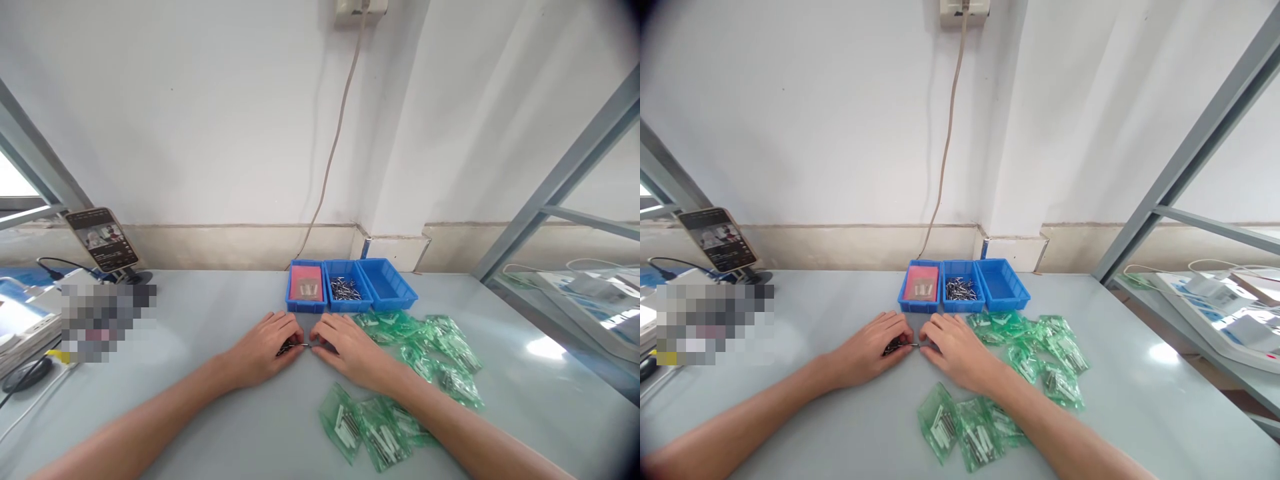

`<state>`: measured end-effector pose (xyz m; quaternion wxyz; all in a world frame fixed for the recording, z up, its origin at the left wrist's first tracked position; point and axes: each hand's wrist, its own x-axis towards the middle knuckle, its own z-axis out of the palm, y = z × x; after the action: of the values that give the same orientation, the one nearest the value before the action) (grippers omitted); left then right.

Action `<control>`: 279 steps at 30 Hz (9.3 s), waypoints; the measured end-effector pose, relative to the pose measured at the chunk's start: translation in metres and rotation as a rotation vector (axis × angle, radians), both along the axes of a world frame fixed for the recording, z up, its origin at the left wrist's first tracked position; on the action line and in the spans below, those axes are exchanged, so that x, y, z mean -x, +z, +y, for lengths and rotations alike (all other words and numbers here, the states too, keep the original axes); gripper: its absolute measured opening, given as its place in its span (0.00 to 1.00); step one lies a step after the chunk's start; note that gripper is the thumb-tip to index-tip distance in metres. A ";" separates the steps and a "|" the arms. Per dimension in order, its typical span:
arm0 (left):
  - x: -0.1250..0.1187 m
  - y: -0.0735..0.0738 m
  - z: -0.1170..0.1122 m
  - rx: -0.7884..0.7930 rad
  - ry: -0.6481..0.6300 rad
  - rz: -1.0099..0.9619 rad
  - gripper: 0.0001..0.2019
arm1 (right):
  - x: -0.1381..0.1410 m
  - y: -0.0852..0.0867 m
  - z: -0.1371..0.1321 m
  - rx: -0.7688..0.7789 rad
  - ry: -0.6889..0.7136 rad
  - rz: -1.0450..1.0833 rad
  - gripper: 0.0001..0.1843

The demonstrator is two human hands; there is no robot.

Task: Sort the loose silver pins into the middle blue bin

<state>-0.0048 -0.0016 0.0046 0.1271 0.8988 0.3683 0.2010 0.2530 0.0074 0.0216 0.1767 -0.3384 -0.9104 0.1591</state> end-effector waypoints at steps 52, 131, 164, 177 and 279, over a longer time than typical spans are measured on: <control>0.000 0.001 0.000 0.008 -0.023 -0.047 0.04 | -0.011 0.002 0.005 0.171 -0.324 0.567 0.07; 0.002 0.005 0.000 -0.060 0.034 0.047 0.02 | -0.014 -0.004 0.001 0.065 -0.354 0.457 0.30; 0.002 -0.003 0.002 0.000 -0.049 -0.057 0.04 | 0.001 -0.003 -0.007 -0.017 -0.077 0.051 0.10; 0.000 0.005 0.000 0.012 -0.019 -0.048 0.03 | -0.003 0.000 -0.007 0.407 -0.209 0.498 0.08; 0.000 -0.006 0.003 -0.092 0.070 -0.029 0.04 | -0.011 0.000 0.006 0.540 -0.466 0.792 0.26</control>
<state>-0.0052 0.0017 -0.0011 0.0837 0.8873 0.3879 0.2350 0.2643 0.0133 0.0217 0.4442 -0.4791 -0.6012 0.4601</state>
